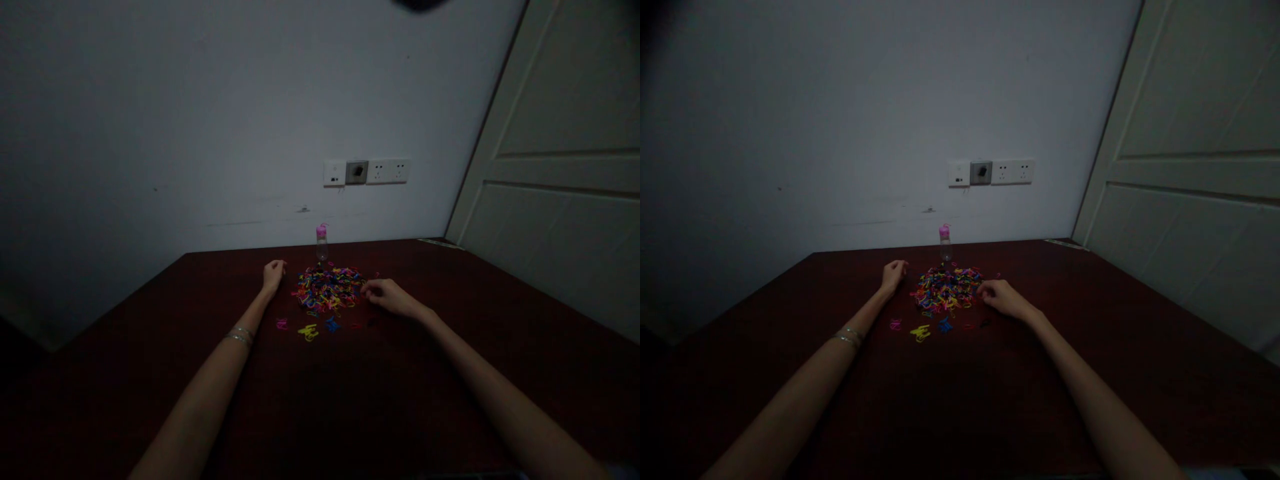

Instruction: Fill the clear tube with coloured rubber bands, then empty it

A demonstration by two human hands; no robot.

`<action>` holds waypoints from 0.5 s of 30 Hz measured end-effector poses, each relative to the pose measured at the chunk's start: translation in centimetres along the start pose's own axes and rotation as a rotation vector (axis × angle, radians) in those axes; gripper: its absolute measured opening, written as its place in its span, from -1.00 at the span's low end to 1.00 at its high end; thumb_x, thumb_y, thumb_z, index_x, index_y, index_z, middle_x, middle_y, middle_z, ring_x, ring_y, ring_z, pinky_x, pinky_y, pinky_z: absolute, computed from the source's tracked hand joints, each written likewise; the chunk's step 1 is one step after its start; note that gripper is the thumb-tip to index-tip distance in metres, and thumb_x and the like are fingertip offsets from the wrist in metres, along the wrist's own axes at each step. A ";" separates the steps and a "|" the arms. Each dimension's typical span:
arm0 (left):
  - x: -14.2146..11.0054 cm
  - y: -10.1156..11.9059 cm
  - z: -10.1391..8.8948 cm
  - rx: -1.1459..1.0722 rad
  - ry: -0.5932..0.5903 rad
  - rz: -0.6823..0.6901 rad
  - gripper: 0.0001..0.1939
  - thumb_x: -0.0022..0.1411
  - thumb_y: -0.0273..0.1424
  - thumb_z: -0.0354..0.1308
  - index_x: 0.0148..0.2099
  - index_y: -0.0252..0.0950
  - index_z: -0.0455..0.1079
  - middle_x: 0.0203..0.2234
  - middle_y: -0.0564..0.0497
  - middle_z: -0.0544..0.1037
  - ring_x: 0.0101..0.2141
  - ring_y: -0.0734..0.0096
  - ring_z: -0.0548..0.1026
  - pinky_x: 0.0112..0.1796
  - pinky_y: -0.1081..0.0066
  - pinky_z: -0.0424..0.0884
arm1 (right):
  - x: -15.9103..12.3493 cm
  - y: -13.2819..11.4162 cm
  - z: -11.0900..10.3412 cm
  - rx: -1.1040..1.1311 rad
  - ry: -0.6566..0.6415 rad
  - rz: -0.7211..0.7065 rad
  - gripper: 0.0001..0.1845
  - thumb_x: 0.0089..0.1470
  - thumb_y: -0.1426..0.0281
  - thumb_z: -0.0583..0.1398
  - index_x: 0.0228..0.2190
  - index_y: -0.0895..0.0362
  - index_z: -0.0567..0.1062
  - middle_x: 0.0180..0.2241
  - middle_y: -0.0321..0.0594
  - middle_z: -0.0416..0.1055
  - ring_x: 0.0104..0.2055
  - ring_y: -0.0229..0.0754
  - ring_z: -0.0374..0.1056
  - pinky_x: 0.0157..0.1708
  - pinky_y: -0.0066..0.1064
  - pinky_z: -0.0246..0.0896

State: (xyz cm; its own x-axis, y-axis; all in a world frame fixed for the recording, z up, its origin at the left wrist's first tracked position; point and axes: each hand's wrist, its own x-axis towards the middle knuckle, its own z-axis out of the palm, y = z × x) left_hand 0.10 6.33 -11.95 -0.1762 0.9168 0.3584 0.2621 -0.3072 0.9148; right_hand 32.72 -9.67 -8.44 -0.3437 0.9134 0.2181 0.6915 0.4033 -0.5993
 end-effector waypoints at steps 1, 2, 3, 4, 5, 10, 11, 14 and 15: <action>-0.1 0.0 0.0 -0.003 -0.005 0.002 -0.74 -0.01 -0.27 -0.01 -0.45 -0.35 0.39 -0.74 0.12 0.28 -0.69 0.56 0.20 -0.61 0.53 0.10 | -0.1 -0.7 -0.1 0.043 -0.033 0.000 -0.74 -0.11 0.48 0.08 -0.33 0.22 0.48 -0.44 -0.23 0.40 -0.42 -0.27 0.27 -0.39 -0.44 0.17; -0.1 0.0 -0.1 -0.006 -0.006 0.004 -0.74 -0.01 -0.27 -0.02 -0.45 -0.35 0.39 -0.75 0.12 0.27 -0.69 0.56 0.20 -0.61 0.54 0.10 | -0.2 -1.4 -0.2 0.092 -0.079 0.001 -0.75 -0.12 0.48 0.08 -0.34 0.22 0.48 -0.45 -0.24 0.39 -0.43 -0.28 0.27 -0.40 -0.45 0.17; -0.1 0.1 -0.1 -0.011 -0.007 0.005 -0.74 0.00 -0.27 -0.02 -0.45 -0.35 0.39 -0.75 0.13 0.27 -0.70 0.56 0.19 -0.61 0.54 0.10 | -0.3 -2.1 -0.2 0.143 -0.137 0.003 -0.76 -0.13 0.48 0.09 -0.36 0.22 0.48 -0.47 -0.25 0.39 -0.44 -0.28 0.27 -0.41 -0.45 0.17; -0.2 0.1 0.0 -0.017 -0.005 0.004 -0.74 0.00 -0.27 -0.02 -0.45 -0.35 0.38 -0.75 0.13 0.27 -0.70 0.57 0.19 -0.62 0.54 0.09 | -0.4 -2.8 -0.3 0.189 -0.199 0.008 -0.77 -0.15 0.49 0.10 -0.37 0.23 0.48 -0.48 -0.26 0.39 -0.44 -0.29 0.27 -0.42 -0.46 0.17; -0.2 0.2 0.0 -0.025 -0.004 0.000 -0.75 0.00 -0.28 -0.02 -0.45 -0.35 0.38 -0.75 0.13 0.26 -0.70 0.57 0.19 -0.62 0.54 0.09 | -0.5 -3.4 -0.3 0.224 -0.258 0.012 -0.78 -0.16 0.49 0.11 -0.38 0.23 0.48 -0.49 -0.26 0.39 -0.45 -0.29 0.27 -0.43 -0.46 0.17; -0.4 0.5 0.1 -0.029 -0.017 -0.015 -0.76 0.00 -0.29 -0.02 -0.45 -0.36 0.37 -0.75 0.12 0.26 -0.70 0.57 0.19 -0.63 0.55 0.08 | -1.0 -5.1 -0.3 0.248 -0.401 0.002 -0.79 -0.17 0.46 0.16 -0.39 0.22 0.49 -0.50 -0.27 0.39 -0.44 -0.29 0.28 -0.44 -0.47 0.16; -0.5 0.5 0.1 -0.024 -0.017 -0.016 -0.76 0.00 -0.30 -0.02 -0.45 -0.36 0.37 -0.75 0.12 0.26 -0.70 0.57 0.19 -0.63 0.55 0.08 | -1.0 -5.2 -0.3 0.236 -0.405 -0.007 -0.78 -0.17 0.44 0.17 -0.38 0.22 0.49 -0.49 -0.26 0.39 -0.44 -0.29 0.28 -0.44 -0.47 0.16; -0.7 0.9 0.1 -0.020 -0.014 -0.013 -0.76 0.01 -0.30 -0.03 -0.45 -0.35 0.37 -0.75 0.13 0.26 -0.69 0.57 0.20 -0.62 0.55 0.09 | -1.0 -5.4 -0.3 0.187 -0.384 -0.014 -0.76 -0.16 0.38 0.20 -0.36 0.21 0.50 -0.49 -0.25 0.40 -0.44 -0.28 0.27 -0.45 -0.47 0.16; -0.8 1.0 0.1 -0.019 -0.013 -0.011 -0.77 0.01 -0.31 -0.03 -0.44 -0.35 0.37 -0.75 0.13 0.26 -0.69 0.57 0.20 -0.62 0.55 0.08 | -1.0 -5.4 -0.3 0.171 -0.366 -0.009 -0.75 -0.15 0.37 0.19 -0.36 0.21 0.50 -0.48 -0.25 0.40 -0.44 -0.28 0.28 -0.45 -0.46 0.16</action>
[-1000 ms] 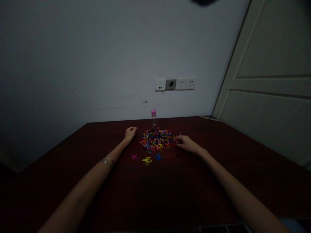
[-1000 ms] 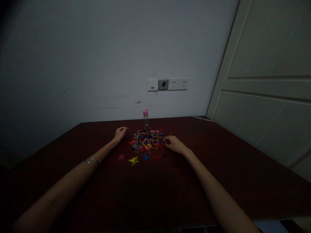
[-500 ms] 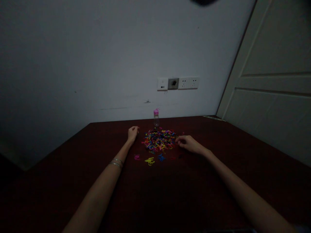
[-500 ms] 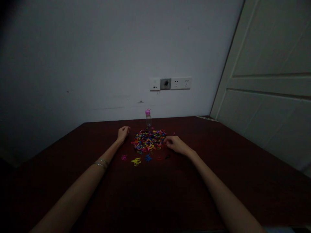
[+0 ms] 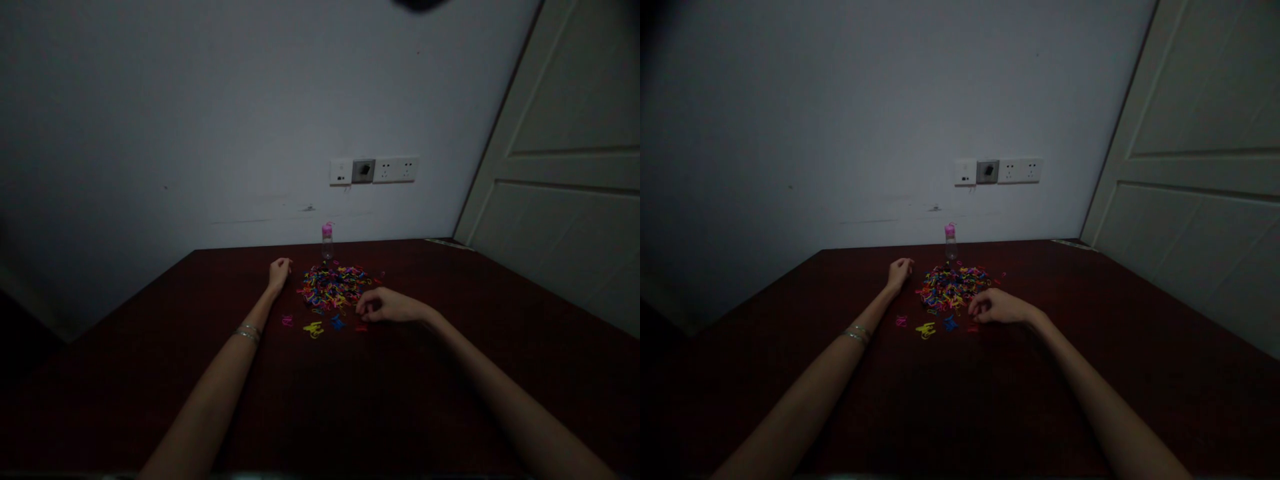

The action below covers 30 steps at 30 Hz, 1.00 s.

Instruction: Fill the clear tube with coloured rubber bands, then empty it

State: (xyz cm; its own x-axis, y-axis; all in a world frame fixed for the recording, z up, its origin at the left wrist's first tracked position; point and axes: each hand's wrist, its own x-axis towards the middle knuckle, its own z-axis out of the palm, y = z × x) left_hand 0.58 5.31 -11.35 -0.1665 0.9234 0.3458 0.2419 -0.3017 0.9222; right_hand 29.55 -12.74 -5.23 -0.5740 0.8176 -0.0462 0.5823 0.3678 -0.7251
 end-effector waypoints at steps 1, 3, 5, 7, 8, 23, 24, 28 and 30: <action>-0.1 0.1 0.0 0.002 0.001 0.001 -0.77 0.01 -0.31 -0.03 -0.44 -0.36 0.37 -0.75 0.13 0.26 -0.69 0.57 0.20 -0.62 0.55 0.08 | 0.0 0.1 -0.1 -0.013 0.024 0.006 -0.76 -0.13 0.37 0.18 -0.35 0.20 0.50 -0.47 -0.24 0.41 -0.43 -0.27 0.28 -0.44 -0.46 0.17; -0.2 0.4 0.0 0.014 0.006 -0.001 -0.78 0.01 -0.33 -0.03 -0.44 -0.36 0.37 -0.75 0.13 0.25 -0.68 0.57 0.20 -0.61 0.55 0.08 | 0.1 0.4 -0.3 -0.040 0.098 0.009 -0.77 -0.09 0.38 0.14 -0.35 0.20 0.50 -0.44 -0.22 0.43 -0.42 -0.26 0.29 -0.42 -0.44 0.19; -0.3 0.5 0.0 0.028 0.009 -0.001 -0.78 0.00 -0.35 -0.03 -0.44 -0.37 0.38 -0.75 0.13 0.25 -0.68 0.57 0.20 -0.61 0.55 0.09 | 0.2 1.1 -0.6 -0.088 0.199 0.006 -0.76 -0.07 0.39 0.10 -0.35 0.19 0.50 -0.42 -0.21 0.44 -0.41 -0.25 0.31 -0.40 -0.43 0.20; -0.4 0.6 -0.1 0.033 0.004 0.004 -0.77 0.00 -0.35 -0.03 -0.44 -0.37 0.39 -0.75 0.12 0.25 -0.68 0.56 0.21 -0.61 0.55 0.09 | 0.3 2.1 -0.9 -0.154 0.307 0.018 -0.76 -0.06 0.41 0.09 -0.34 0.19 0.51 -0.42 -0.21 0.44 -0.40 -0.23 0.31 -0.39 -0.42 0.21; -0.4 0.6 -0.1 0.033 0.000 0.009 -0.77 0.00 -0.35 -0.03 -0.43 -0.37 0.39 -0.75 0.12 0.26 -0.68 0.56 0.21 -0.62 0.56 0.09 | 0.3 2.7 -1.1 -0.188 0.358 0.029 -0.76 -0.05 0.42 0.09 -0.33 0.19 0.51 -0.41 -0.20 0.45 -0.38 -0.22 0.32 -0.37 -0.42 0.22; 0.1 -0.2 -0.1 0.012 -0.053 0.011 -0.77 -0.02 -0.33 -0.01 -0.41 -0.36 0.40 -0.76 0.13 0.27 -0.69 0.57 0.19 -0.61 0.55 0.08 | -0.6 8.3 -2.5 -0.594 0.529 0.238 -0.71 0.09 0.35 0.04 -0.19 0.11 0.46 -0.11 -0.08 0.34 -0.10 -0.10 0.29 -0.15 -0.34 0.18; 0.1 -0.2 -0.1 0.014 -0.054 0.009 -0.77 -0.02 -0.33 -0.02 -0.41 -0.36 0.40 -0.76 0.13 0.27 -0.70 0.57 0.18 -0.61 0.55 0.08 | -0.7 8.3 -2.5 -0.606 0.531 0.239 -0.71 0.09 0.35 0.04 -0.19 0.11 0.46 -0.12 -0.07 0.34 -0.10 -0.10 0.29 -0.16 -0.35 0.18; 0.0 -0.1 -0.1 0.017 -0.051 0.012 -0.77 -0.02 -0.33 -0.02 -0.42 -0.36 0.40 -0.76 0.13 0.27 -0.69 0.57 0.19 -0.61 0.56 0.09 | -0.5 8.8 -2.4 -0.625 0.550 0.244 -0.69 0.11 0.29 0.04 -0.17 0.10 0.46 -0.13 -0.08 0.34 -0.10 -0.08 0.27 -0.21 -0.35 0.20; 0.0 -0.1 -0.1 0.017 -0.049 0.011 -0.77 -0.02 -0.34 -0.02 -0.42 -0.36 0.40 -0.76 0.13 0.27 -0.69 0.56 0.21 -0.61 0.56 0.10 | -0.3 9.0 -2.3 -0.619 0.564 0.248 -0.68 0.11 0.26 0.04 -0.17 0.08 0.46 -0.13 -0.08 0.34 -0.10 -0.08 0.27 -0.25 -0.36 0.21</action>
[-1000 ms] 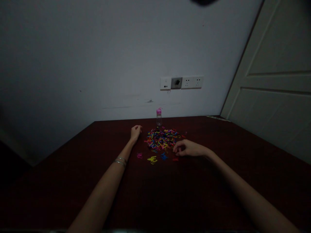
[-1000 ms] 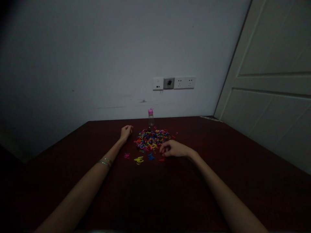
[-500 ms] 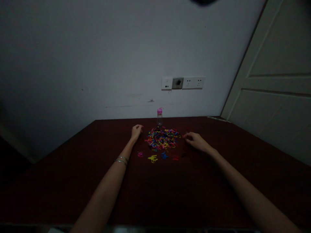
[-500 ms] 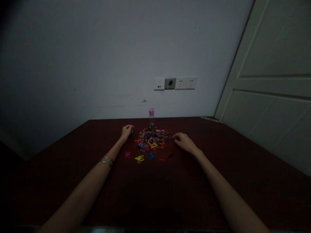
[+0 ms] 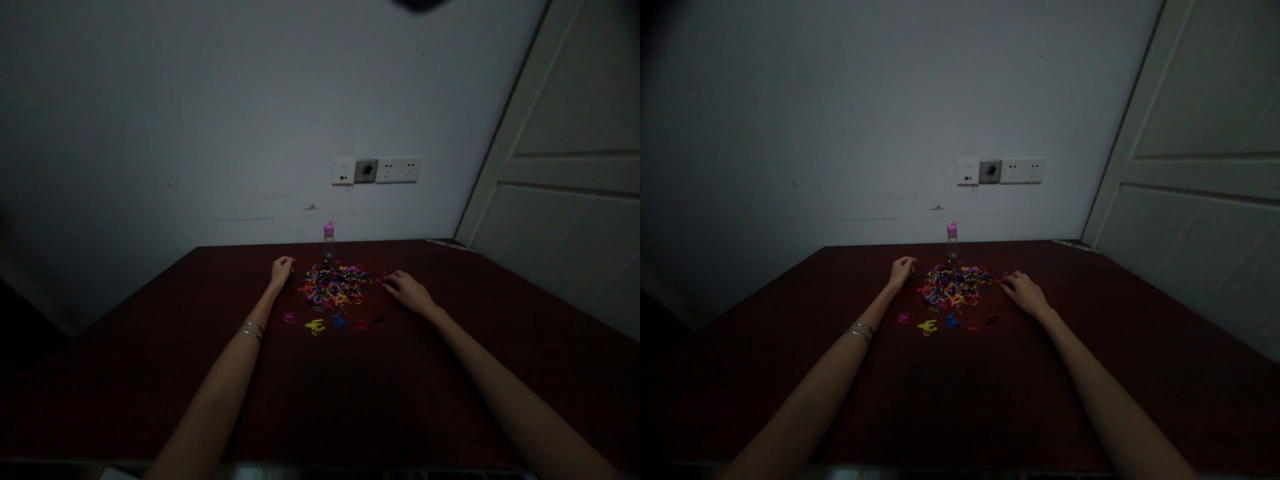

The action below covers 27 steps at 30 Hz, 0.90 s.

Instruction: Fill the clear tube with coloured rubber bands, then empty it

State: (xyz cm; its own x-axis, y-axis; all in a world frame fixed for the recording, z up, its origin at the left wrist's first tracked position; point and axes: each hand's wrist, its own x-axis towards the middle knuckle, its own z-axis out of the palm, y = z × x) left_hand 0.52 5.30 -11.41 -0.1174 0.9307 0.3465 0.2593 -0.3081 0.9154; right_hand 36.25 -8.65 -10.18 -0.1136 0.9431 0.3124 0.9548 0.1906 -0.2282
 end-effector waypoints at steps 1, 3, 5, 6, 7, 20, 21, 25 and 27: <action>0.0 0.0 0.0 0.002 -0.001 -0.001 -0.77 -0.02 -0.34 -0.03 -0.42 -0.36 0.40 -0.76 0.12 0.27 -0.68 0.56 0.21 -0.61 0.56 0.10 | 0.1 0.0 0.1 0.005 0.007 0.006 -0.68 0.11 0.24 0.04 -0.17 0.08 0.46 -0.14 -0.09 0.34 -0.11 -0.08 0.27 -0.26 -0.37 0.22; -0.1 0.1 0.1 0.010 -0.005 -0.003 -0.76 -0.01 -0.34 -0.02 -0.42 -0.36 0.40 -0.75 0.12 0.28 -0.68 0.56 0.22 -0.61 0.56 0.11 | 0.2 0.0 0.3 0.012 0.021 0.013 -0.68 0.11 0.23 0.04 -0.19 0.07 0.48 -0.15 -0.10 0.34 -0.13 -0.09 0.28 -0.29 -0.37 0.22; -0.1 0.1 0.1 0.017 -0.009 0.003 -0.77 -0.01 -0.34 -0.02 -0.41 -0.36 0.40 -0.75 0.12 0.28 -0.68 0.56 0.22 -0.61 0.56 0.11 | 0.2 0.0 0.5 0.009 0.035 0.014 -0.68 0.12 0.22 0.03 -0.21 0.06 0.49 -0.16 -0.11 0.35 -0.13 -0.09 0.28 -0.29 -0.37 0.21; -0.1 0.1 0.1 0.019 -0.011 0.009 -0.77 -0.01 -0.34 -0.02 -0.41 -0.36 0.40 -0.75 0.12 0.28 -0.68 0.56 0.22 -0.61 0.56 0.11 | 0.3 0.0 0.5 0.008 0.041 0.014 -0.68 0.12 0.22 0.03 -0.21 0.06 0.49 -0.17 -0.13 0.35 -0.14 -0.10 0.28 -0.28 -0.37 0.21; -0.1 0.1 0.1 0.019 -0.014 0.016 -0.77 -0.01 -0.34 -0.02 -0.42 -0.36 0.40 -0.75 0.12 0.28 -0.67 0.56 0.22 -0.61 0.56 0.11 | 0.3 -0.1 0.5 0.008 0.045 0.014 -0.68 0.12 0.22 0.03 -0.22 0.05 0.50 -0.18 -0.14 0.35 -0.14 -0.11 0.29 -0.29 -0.38 0.21; -0.5 1.0 0.3 0.026 -0.020 0.008 -0.79 -0.01 -0.35 -0.01 -0.45 -0.36 0.39 -0.76 0.13 0.27 -0.68 0.55 0.22 -0.59 0.53 0.11 | 0.4 -0.2 0.8 -0.019 0.076 0.047 -0.66 0.11 0.19 0.04 -0.14 0.02 0.45 -0.17 -0.16 0.35 -0.16 -0.13 0.30 -0.38 -0.43 0.18; -0.4 1.0 0.3 0.027 -0.020 0.010 -0.79 -0.02 -0.36 -0.01 -0.45 -0.36 0.39 -0.77 0.13 0.27 -0.68 0.54 0.23 -0.59 0.53 0.12 | 0.4 -0.3 0.8 -0.021 0.073 0.044 -0.65 0.11 0.18 0.04 -0.13 0.01 0.45 -0.16 -0.16 0.35 -0.15 -0.12 0.30 -0.38 -0.42 0.18; -0.3 0.7 0.4 0.033 -0.025 0.017 -0.79 -0.02 -0.36 -0.01 -0.46 -0.36 0.39 -0.77 0.13 0.27 -0.67 0.54 0.24 -0.59 0.53 0.12 | 0.5 -0.3 0.8 -0.005 0.061 0.045 -0.67 0.11 0.18 0.04 -0.22 0.03 0.51 -0.17 -0.16 0.35 -0.15 -0.11 0.30 -0.34 -0.40 0.19; -0.3 0.6 0.3 0.032 -0.030 0.014 -0.79 -0.01 -0.36 -0.02 -0.45 -0.36 0.39 -0.76 0.13 0.27 -0.67 0.54 0.24 -0.59 0.53 0.12 | 0.6 -0.2 0.8 0.009 0.059 0.046 -0.67 0.11 0.19 0.04 -0.24 0.03 0.52 -0.18 -0.17 0.35 -0.16 -0.11 0.31 -0.35 -0.40 0.19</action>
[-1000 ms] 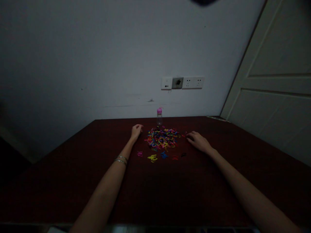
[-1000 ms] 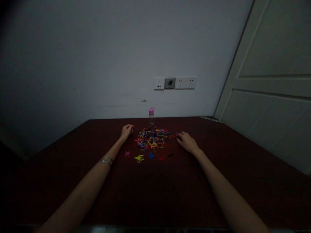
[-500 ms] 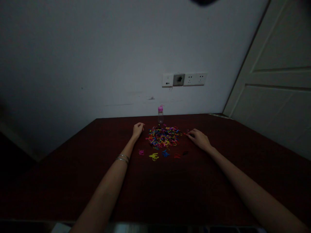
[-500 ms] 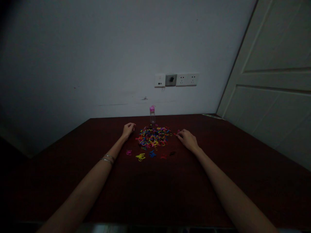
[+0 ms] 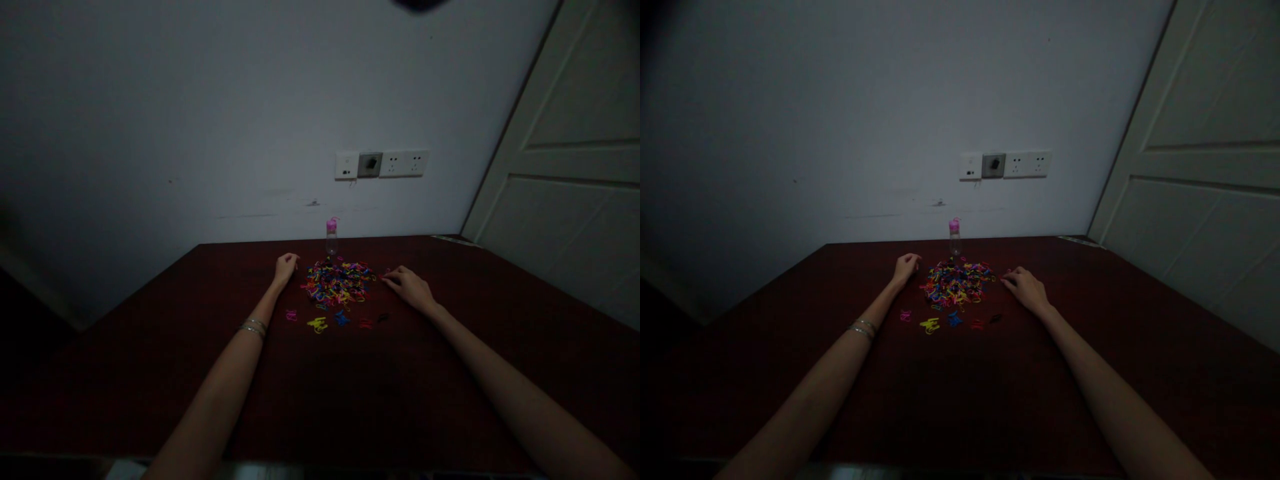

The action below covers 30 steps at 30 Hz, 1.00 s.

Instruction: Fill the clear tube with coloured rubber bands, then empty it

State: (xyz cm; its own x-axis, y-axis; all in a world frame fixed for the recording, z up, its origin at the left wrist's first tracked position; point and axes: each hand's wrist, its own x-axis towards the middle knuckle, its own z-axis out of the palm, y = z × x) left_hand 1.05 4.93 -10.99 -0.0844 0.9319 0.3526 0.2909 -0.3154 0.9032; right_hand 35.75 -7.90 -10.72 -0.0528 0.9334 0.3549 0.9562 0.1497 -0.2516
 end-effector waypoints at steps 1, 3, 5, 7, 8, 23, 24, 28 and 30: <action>0.0 0.0 0.0 0.000 -0.003 -0.002 -0.79 -0.01 -0.36 -0.02 -0.45 -0.36 0.39 -0.76 0.13 0.27 -0.67 0.54 0.23 -0.59 0.53 0.12 | 0.0 0.0 0.0 0.005 -0.001 0.000 -0.68 0.11 0.19 0.04 -0.24 0.02 0.52 -0.18 -0.17 0.36 -0.17 -0.11 0.31 -0.35 -0.40 0.18; 0.0 0.1 0.0 0.003 -0.001 -0.009 -0.79 -0.01 -0.36 -0.01 -0.45 -0.36 0.39 -0.76 0.13 0.27 -0.67 0.55 0.24 -0.58 0.54 0.13 | 0.1 0.1 0.0 0.014 -0.003 0.000 -0.69 0.10 0.21 0.05 -0.25 0.03 0.52 -0.19 -0.17 0.36 -0.18 -0.12 0.31 -0.37 -0.41 0.17; -0.1 0.3 0.0 0.004 0.002 -0.018 -0.80 -0.01 -0.36 -0.01 -0.45 -0.36 0.39 -0.75 0.13 0.28 -0.67 0.54 0.24 -0.58 0.53 0.13 | 0.1 0.1 -0.1 0.018 -0.004 0.008 -0.71 0.10 0.22 0.05 -0.26 0.03 0.52 -0.20 -0.17 0.37 -0.20 -0.13 0.32 -0.38 -0.42 0.16; -0.2 0.4 0.0 0.006 0.006 -0.028 -0.80 -0.01 -0.36 -0.01 -0.45 -0.36 0.39 -0.76 0.13 0.28 -0.67 0.54 0.24 -0.58 0.53 0.13 | 0.1 0.0 -0.2 0.017 -0.011 0.015 -0.71 0.11 0.23 0.05 -0.26 0.02 0.52 -0.21 -0.18 0.37 -0.21 -0.14 0.32 -0.40 -0.43 0.14; -0.2 0.5 0.0 0.008 0.006 -0.031 -0.80 -0.01 -0.37 -0.01 -0.45 -0.36 0.39 -0.76 0.13 0.28 -0.67 0.54 0.24 -0.58 0.53 0.14 | 0.1 0.0 -0.2 0.015 -0.014 0.018 -0.71 0.11 0.22 0.04 -0.27 0.02 0.52 -0.21 -0.18 0.37 -0.21 -0.14 0.32 -0.41 -0.43 0.13; -0.3 0.3 -0.1 0.003 -0.004 -0.024 -0.79 -0.01 -0.35 -0.02 -0.45 -0.36 0.39 -0.76 0.14 0.27 -0.67 0.55 0.23 -0.57 0.54 0.13 | 0.4 -1.0 -0.4 0.082 -0.013 0.175 -0.73 0.00 0.20 0.08 -0.32 0.04 0.49 -0.19 -0.23 0.40 -0.24 -0.14 0.33 -0.37 -0.41 0.15; -0.2 0.3 -0.1 0.004 -0.003 -0.024 -0.79 -0.01 -0.36 -0.02 -0.45 -0.36 0.39 -0.77 0.14 0.27 -0.67 0.55 0.23 -0.57 0.54 0.14 | 0.4 -1.1 -0.5 0.081 -0.018 0.177 -0.73 -0.01 0.21 0.09 -0.32 0.05 0.49 -0.18 -0.22 0.39 -0.23 -0.13 0.33 -0.36 -0.40 0.16; -0.2 0.1 -0.1 0.012 -0.009 -0.011 -0.79 -0.01 -0.36 -0.02 -0.46 -0.36 0.39 -0.77 0.14 0.28 -0.68 0.56 0.22 -0.57 0.54 0.13 | 0.4 -1.4 -0.5 0.070 -0.026 0.174 -0.72 -0.02 0.23 0.09 -0.30 0.09 0.48 -0.18 -0.17 0.39 -0.20 -0.12 0.32 -0.32 -0.38 0.17; -0.2 0.0 -0.1 0.020 -0.010 -0.009 -0.78 -0.01 -0.36 -0.02 -0.45 -0.36 0.40 -0.77 0.14 0.28 -0.68 0.56 0.23 -0.57 0.55 0.13 | 0.4 -1.4 -0.4 0.064 -0.021 0.166 -0.71 -0.01 0.25 0.09 -0.29 0.11 0.48 -0.18 -0.15 0.39 -0.19 -0.11 0.32 -0.29 -0.38 0.18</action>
State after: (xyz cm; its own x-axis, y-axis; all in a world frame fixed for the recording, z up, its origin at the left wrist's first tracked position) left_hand 0.93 4.75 -10.98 -0.0777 0.9365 0.3419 0.3087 -0.3035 0.9014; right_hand 34.52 -7.86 -9.90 0.0974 0.9536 0.2850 0.9319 0.0132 -0.3626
